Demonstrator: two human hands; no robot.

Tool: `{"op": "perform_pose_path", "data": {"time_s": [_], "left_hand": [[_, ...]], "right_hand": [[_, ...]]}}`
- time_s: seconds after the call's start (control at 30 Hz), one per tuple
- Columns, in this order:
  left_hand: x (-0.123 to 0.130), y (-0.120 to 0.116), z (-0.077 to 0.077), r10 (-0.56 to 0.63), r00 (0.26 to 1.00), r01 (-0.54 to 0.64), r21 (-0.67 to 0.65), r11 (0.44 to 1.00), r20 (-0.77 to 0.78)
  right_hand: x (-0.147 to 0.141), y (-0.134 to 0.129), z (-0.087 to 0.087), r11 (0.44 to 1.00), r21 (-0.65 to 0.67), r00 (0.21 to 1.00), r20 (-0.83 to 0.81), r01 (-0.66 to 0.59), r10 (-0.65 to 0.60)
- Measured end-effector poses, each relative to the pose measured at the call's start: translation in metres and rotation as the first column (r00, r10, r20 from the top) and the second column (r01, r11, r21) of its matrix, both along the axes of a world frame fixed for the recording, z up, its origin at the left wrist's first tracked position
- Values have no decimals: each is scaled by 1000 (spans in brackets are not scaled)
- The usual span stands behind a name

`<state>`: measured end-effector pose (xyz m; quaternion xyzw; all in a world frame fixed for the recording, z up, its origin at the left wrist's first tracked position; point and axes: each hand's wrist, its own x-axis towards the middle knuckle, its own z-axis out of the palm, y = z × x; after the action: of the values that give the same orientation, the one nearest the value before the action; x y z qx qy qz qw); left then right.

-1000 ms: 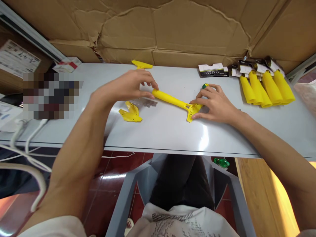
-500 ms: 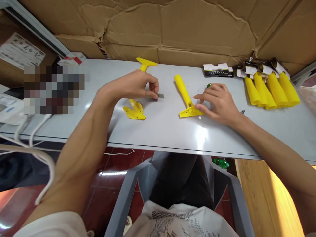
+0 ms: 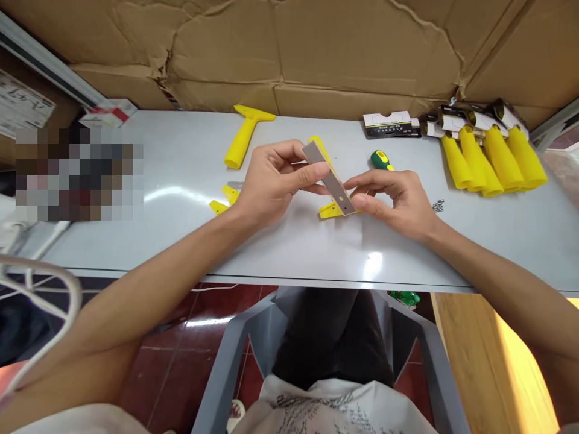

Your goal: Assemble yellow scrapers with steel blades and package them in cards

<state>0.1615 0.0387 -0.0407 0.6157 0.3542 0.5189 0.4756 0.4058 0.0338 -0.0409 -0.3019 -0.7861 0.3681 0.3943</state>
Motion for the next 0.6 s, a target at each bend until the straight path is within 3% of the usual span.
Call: {"op": "perform_pose_path", "data": {"time_s": [0.27,0.43,0.6], "left_hand": [[2,2,-6,24,999,-24,-7,1000,45],[2,3,-5,9,999,-10,30,1000,43],[0,1,-5,14,1000,-13,53,998,-19]], "right_hand": [[-2,-1,-3,993,-100,997,-49,-66,61],[0,6,-6,991,-126,975,-222,-51,22],[4,11,-9,994,-97,967,-247,40,-63]]}}
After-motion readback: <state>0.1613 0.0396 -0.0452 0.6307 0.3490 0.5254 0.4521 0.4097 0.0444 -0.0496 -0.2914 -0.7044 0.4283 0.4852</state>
